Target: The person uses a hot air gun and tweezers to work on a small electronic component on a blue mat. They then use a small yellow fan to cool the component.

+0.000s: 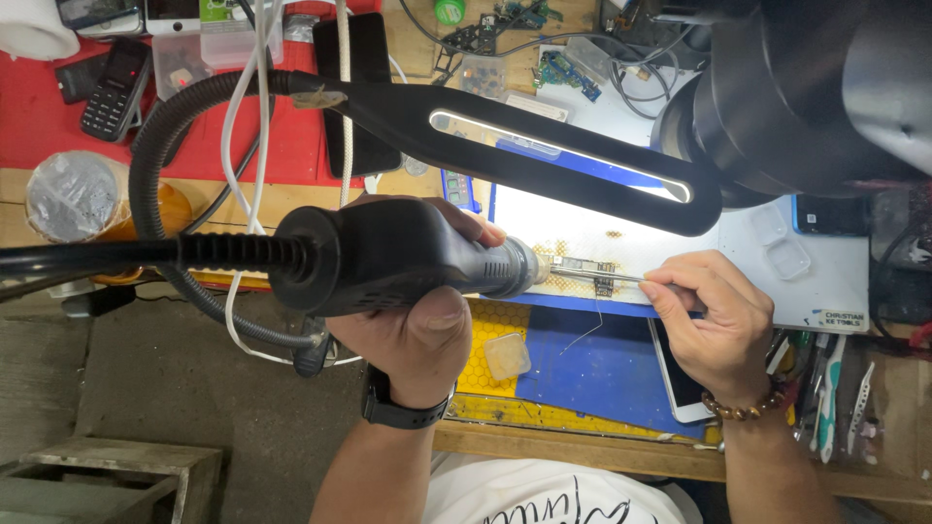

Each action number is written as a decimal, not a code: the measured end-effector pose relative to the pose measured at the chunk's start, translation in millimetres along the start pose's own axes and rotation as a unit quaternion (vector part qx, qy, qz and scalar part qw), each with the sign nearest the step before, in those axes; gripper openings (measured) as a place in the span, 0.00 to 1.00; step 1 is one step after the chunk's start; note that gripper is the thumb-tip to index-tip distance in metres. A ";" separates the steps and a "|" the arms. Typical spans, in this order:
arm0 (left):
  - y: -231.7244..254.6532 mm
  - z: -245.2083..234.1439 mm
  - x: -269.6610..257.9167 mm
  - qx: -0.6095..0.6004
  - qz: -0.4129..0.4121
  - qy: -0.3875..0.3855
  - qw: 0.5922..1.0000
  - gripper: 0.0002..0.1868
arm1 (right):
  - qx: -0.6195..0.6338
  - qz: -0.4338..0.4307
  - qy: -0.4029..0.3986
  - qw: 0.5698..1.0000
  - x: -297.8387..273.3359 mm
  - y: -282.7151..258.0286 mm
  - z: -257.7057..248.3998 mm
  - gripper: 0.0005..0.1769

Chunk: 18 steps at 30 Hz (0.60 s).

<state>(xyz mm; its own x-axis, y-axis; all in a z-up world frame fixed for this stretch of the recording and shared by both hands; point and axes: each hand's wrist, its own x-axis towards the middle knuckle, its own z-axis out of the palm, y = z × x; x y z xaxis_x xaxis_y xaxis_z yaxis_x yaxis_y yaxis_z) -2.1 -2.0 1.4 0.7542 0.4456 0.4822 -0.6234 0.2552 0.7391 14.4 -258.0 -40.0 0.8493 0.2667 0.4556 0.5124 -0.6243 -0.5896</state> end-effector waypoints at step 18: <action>-14.2 2.5 0.5 -0.021 0.028 0.017 0.999 0.34 | 0.004 0.004 -0.001 1.000 0.5 -1.9 -0.5 0.04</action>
<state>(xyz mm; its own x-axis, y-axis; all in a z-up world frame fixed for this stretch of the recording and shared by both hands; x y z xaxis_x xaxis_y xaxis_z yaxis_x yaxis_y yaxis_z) 7.6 -7.6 -7.7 0.7108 0.4883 0.5063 -0.6734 0.2645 0.6903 13.8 -257.0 -38.3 0.8542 0.2632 0.4485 0.5057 -0.6212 -0.5987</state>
